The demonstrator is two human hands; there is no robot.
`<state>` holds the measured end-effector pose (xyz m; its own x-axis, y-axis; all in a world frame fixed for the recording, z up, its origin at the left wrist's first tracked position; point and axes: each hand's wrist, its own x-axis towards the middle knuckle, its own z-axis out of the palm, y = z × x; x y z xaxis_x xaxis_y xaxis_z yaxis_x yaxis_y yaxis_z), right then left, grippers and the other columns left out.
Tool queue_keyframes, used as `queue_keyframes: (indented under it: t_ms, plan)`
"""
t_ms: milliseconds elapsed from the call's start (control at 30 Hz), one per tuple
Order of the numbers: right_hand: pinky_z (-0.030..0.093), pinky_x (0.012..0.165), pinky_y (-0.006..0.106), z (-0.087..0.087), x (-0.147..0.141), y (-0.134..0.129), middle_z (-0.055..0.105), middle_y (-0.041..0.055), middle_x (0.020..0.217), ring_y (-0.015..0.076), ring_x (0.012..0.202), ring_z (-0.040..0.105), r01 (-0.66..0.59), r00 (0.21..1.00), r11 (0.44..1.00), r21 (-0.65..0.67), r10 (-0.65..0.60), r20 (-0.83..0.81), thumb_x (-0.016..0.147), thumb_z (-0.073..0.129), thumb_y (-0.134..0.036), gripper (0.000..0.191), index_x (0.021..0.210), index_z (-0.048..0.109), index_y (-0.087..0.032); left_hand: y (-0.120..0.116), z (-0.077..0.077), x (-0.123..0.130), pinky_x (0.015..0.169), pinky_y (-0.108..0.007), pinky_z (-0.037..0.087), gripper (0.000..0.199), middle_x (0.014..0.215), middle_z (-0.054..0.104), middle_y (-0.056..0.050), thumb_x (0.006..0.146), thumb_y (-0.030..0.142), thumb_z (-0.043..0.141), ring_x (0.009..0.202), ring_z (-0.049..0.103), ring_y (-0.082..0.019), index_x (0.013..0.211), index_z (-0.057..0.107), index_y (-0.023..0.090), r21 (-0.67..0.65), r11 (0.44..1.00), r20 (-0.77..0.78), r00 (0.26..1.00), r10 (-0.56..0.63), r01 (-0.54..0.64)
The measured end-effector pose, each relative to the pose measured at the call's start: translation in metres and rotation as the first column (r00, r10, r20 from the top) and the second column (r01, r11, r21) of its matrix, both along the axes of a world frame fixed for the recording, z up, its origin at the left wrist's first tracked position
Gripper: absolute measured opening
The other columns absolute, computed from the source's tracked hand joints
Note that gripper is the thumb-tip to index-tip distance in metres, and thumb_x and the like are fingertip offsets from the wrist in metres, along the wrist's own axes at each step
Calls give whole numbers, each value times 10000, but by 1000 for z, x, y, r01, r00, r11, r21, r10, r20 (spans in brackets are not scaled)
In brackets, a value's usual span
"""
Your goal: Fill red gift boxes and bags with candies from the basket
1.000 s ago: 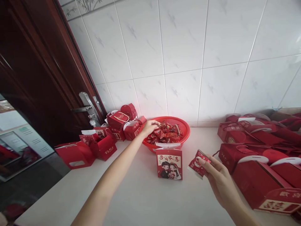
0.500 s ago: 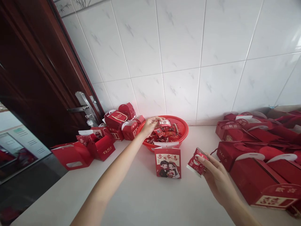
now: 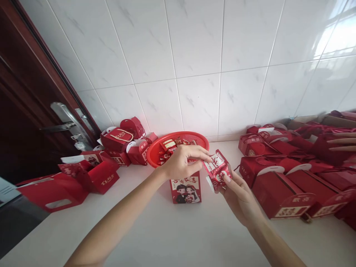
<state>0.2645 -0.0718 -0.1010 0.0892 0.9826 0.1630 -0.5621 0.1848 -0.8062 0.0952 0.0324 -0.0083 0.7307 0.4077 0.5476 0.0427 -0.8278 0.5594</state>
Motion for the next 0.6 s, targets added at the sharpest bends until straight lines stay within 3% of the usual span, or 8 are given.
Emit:
queue_keyframes:
  t_ms: [133,267,433,600]
  plan:
    - [469,665,283,3,1,-1,630,46,901,162,742,495,9,1000,1000,8,-9,27,791,786,-467,290,956,756,-231,-5,-3,3,766,-269,579,105,964,767,-68,813,245,719,885,718,-197,849,801,190,-160,987,-33,999,14,-20]
    - [477,670,278,3,1,-1,675,64,970,171,764,535,-1,1000,1000,12,1,14,807,770,-452,295,1009,756,-237,-4,-7,6,770,-263,586,172,937,744,-56,780,274,784,852,712,-180,914,765,169,-335,942,-17,1000,23,-27]
    - [505,705,273,-1,4,-2,725,52,1040,178,806,618,-56,996,998,-34,53,-75,796,782,-429,273,1021,773,-275,-10,-12,10,868,-287,576,301,1072,750,-76,774,205,777,993,711,-204,1069,731,167,-348,934,21,996,91,-78]
    - [526,695,295,-2,6,-2,743,63,1043,209,837,646,-3,998,998,-70,-1,-59,731,821,-447,337,1015,790,-269,-27,-19,17,856,-300,582,244,1028,761,-94,812,176,730,944,721,-196,1055,722,151,-381,921,1,996,90,-83]
